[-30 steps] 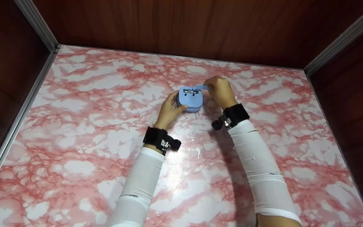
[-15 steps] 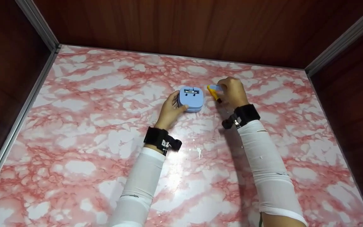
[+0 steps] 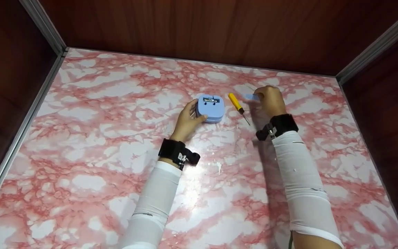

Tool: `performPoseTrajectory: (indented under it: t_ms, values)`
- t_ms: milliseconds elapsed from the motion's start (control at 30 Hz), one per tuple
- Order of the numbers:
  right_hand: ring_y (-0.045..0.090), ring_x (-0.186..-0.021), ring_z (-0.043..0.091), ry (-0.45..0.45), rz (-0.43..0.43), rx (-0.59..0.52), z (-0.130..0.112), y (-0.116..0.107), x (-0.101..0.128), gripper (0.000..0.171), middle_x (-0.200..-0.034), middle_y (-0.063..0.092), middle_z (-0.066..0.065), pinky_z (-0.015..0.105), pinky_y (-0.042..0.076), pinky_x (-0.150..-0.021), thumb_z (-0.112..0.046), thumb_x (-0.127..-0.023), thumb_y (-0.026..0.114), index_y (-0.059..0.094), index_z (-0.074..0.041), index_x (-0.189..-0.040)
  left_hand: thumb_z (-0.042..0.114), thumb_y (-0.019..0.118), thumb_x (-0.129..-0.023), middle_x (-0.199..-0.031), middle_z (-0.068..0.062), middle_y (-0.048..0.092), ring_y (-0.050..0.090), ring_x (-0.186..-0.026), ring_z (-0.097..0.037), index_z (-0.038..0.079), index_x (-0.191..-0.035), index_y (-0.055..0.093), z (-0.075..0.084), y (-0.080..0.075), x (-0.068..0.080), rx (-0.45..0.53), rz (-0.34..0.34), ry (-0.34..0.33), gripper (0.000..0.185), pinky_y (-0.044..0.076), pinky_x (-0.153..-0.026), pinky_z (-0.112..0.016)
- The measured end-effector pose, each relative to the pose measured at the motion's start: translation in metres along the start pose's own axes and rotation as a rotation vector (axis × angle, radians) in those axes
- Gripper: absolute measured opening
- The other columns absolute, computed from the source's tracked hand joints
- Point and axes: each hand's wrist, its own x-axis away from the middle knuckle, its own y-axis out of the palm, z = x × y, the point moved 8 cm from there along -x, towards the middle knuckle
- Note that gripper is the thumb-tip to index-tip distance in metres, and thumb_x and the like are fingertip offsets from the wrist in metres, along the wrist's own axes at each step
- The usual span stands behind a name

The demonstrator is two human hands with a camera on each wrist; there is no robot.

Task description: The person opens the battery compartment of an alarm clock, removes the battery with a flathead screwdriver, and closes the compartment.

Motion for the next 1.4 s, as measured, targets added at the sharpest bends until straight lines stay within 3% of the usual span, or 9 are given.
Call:
performPoseTrajectory:
  t_ms: [300,633,900,1167,1400]
  values:
    - [0.060,-0.077,0.033,0.024,-0.035,0.042,0.015,-0.011,0.002,0.027,-0.088,0.071,0.022,0.046,0.051,-0.073,0.013,-0.097,0.051,0.076,0.005,-0.092,-0.006,0.071,-0.089,-0.156,-0.019,0.041,0.037,-0.146,-0.030,0.000,-0.155,0.036,0.001,0.000,0.000,0.029,0.002,0.006,0.074,0.035,-0.118,-0.026]
    - [0.067,-0.096,0.045,0.082,-0.038,0.096,0.033,-0.029,-0.005,0.021,-0.100,0.072,0.027,0.057,0.054,-0.086,0.011,-0.095,0.055,0.075,0.008,-0.097,-0.007,0.071,-0.089,-0.157,-0.019,0.040,0.036,-0.146,-0.030,0.000,-0.155,0.036,-0.001,0.000,-0.001,0.047,0.003,0.000,0.075,0.034,-0.119,-0.026]
    - [0.066,-0.097,0.049,0.075,-0.062,0.133,0.045,-0.030,-0.001,0.018,-0.102,0.071,0.031,0.060,0.054,-0.087,0.011,-0.095,0.056,0.074,0.012,-0.100,-0.003,0.071,-0.090,-0.158,-0.018,0.040,0.038,-0.145,-0.030,0.001,-0.154,0.037,0.000,-0.001,0.000,-0.017,-0.002,-0.002,0.073,0.035,-0.118,-0.025]
    - [0.065,-0.098,0.051,0.116,-0.127,0.173,0.058,-0.030,0.002,0.023,-0.105,0.069,0.033,0.062,0.053,-0.086,0.012,-0.097,0.050,0.072,0.012,-0.103,-0.001,0.072,-0.090,-0.158,-0.018,0.039,0.038,-0.146,-0.031,0.002,-0.155,0.036,-0.001,0.000,0.000,-0.031,-0.012,-0.003,0.074,0.034,-0.119,-0.028]
    - [0.065,-0.095,0.053,0.102,-0.148,0.212,0.062,-0.029,-0.004,0.021,-0.102,0.069,0.034,0.063,0.053,-0.084,0.015,-0.092,0.051,0.071,0.013,-0.100,-0.001,0.072,-0.091,-0.159,-0.018,0.037,0.037,-0.146,-0.030,0.001,-0.155,0.036,-0.001,0.000,0.000,-0.006,-0.013,0.004,0.074,0.034,-0.119,-0.027]
